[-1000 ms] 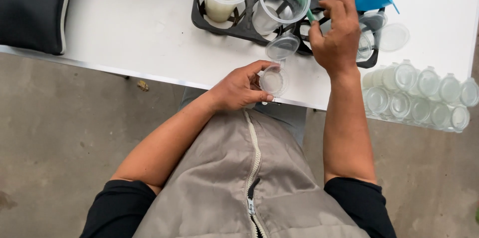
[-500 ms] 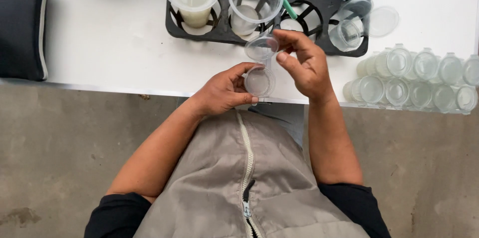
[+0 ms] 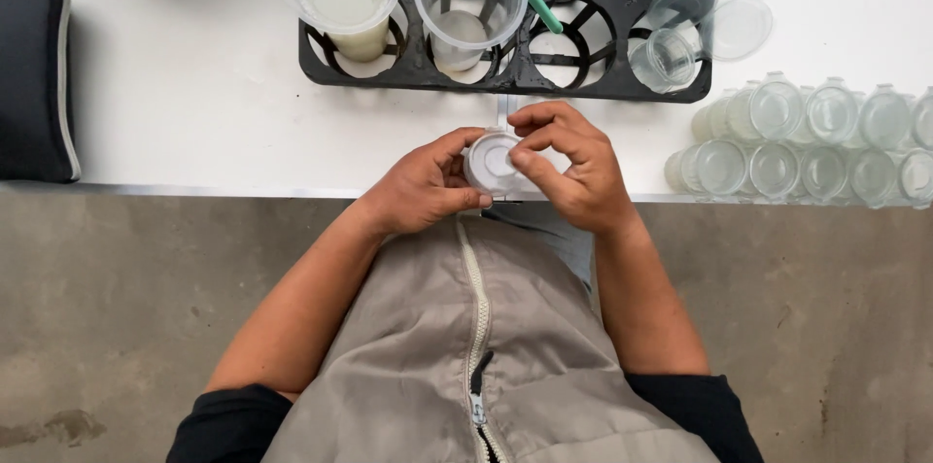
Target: Filling small plastic containers with growth medium using a spoon and sealing them with lids.
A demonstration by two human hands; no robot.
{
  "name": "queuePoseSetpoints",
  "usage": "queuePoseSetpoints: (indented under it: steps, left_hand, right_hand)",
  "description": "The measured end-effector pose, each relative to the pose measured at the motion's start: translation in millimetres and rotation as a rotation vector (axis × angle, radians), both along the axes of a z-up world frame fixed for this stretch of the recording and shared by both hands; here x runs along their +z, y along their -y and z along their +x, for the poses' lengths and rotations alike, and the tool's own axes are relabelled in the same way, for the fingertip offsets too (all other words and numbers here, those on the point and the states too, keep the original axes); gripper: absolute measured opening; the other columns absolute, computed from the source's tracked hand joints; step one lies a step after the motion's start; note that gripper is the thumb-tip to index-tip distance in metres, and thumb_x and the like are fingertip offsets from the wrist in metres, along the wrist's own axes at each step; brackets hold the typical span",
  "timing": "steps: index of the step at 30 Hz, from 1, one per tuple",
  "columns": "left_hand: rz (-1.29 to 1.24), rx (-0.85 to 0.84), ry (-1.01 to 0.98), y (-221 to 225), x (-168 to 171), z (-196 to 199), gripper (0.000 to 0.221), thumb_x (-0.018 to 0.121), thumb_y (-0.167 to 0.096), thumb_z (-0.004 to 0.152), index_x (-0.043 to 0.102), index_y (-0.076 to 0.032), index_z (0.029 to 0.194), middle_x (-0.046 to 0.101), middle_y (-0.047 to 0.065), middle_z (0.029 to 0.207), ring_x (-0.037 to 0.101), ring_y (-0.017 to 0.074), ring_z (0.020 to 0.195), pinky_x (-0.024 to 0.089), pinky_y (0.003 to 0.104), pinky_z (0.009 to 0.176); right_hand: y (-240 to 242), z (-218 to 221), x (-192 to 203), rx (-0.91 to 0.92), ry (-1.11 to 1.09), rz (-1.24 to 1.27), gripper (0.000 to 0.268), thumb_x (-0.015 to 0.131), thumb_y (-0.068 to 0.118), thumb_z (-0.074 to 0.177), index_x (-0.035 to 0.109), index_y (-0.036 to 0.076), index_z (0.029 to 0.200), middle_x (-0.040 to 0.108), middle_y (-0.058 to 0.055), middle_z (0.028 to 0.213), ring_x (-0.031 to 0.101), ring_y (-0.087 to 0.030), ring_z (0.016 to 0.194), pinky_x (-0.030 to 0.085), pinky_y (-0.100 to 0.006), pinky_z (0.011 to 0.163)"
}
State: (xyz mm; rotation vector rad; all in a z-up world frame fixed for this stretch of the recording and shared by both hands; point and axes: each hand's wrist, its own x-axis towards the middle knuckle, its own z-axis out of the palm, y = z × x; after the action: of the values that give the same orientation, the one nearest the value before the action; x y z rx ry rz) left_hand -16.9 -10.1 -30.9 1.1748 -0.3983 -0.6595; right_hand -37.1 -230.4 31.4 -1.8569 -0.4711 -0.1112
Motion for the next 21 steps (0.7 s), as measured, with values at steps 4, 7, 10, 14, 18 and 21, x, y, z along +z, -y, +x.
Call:
queuePoseSetpoints:
  steps: [4, 7, 10, 14, 18, 21]
  left_hand:
    - [0.016, 0.004, -0.009, -1, 3, -1, 0.072, 0.083, 0.004, 0.081, 0.051, -0.006, 0.145, 0.062, 0.007, 0.121, 0.065, 0.0151, 0.101, 0.063, 0.027, 0.086]
    - [0.033, -0.01, 0.004, -1, 2, 0, 0.072, 0.082, 0.004, 0.081, 0.05, -0.006, 0.146, 0.061, 0.008, 0.123, 0.064, 0.0169, 0.102, 0.064, 0.028, 0.087]
    - [0.059, -0.012, 0.01, -1, 5, 1, 0.072, 0.082, 0.004, 0.082, 0.049, -0.005, 0.146, 0.061, 0.01, 0.123, 0.063, 0.0172, 0.104, 0.063, 0.028, 0.089]
    - [0.112, -0.032, 0.037, -1, 8, 1, 0.073, 0.08, 0.004, 0.083, 0.047, -0.004, 0.148, 0.061, 0.014, 0.126, 0.064, 0.0217, 0.106, 0.063, 0.032, 0.09]
    - [0.149, -0.023, 0.071, 0, 13, 1, 0.074, 0.075, 0.006, 0.084, 0.043, 0.0, 0.151, 0.06, 0.021, 0.129, 0.064, 0.0252, 0.105, 0.063, 0.036, 0.091]
    - [0.247, 0.03, 0.122, -1, 25, 2, 0.074, 0.079, 0.005, 0.08, 0.047, 0.001, 0.147, 0.053, 0.023, 0.14, 0.07, 0.0299, 0.099, 0.065, 0.036, 0.085]
  right_hand:
    - [-5, -7, -7, -0.082, 0.007, -0.065, 0.004, 0.077, 0.004, 0.094, 0.073, 0.001, 0.094, 0.066, -0.019, 0.118, 0.07, -0.031, 0.101, 0.056, -0.043, 0.091]
    - [-6, -11, -16, -0.135, 0.011, -0.052, 0.019, 0.084, 0.006, 0.09, 0.069, 0.001, 0.101, 0.067, -0.017, 0.114, 0.069, -0.029, 0.094, 0.056, -0.037, 0.082]
    - [-4, -14, -26, -0.204, -0.173, -0.022, 0.033, 0.084, 0.007, 0.09, 0.064, -0.003, 0.114, 0.064, -0.015, 0.084, 0.06, -0.022, 0.067, 0.052, -0.035, 0.064]
    - [-1, -15, -31, -0.162, -0.373, 0.063, 0.022, 0.076, 0.006, 0.093, 0.068, -0.004, 0.111, 0.064, -0.011, 0.067, 0.055, -0.014, 0.053, 0.047, -0.028, 0.052]
    - [2, -16, -31, -0.162, -0.466, 0.2, 0.025, 0.077, 0.005, 0.093, 0.066, -0.005, 0.114, 0.063, -0.01, 0.065, 0.057, -0.011, 0.05, 0.048, -0.024, 0.05]
    - [3, -13, -33, -0.186, -0.484, 0.219, 0.025, 0.077, 0.004, 0.092, 0.068, -0.004, 0.113, 0.063, -0.012, 0.063, 0.06, -0.015, 0.048, 0.051, -0.026, 0.049]
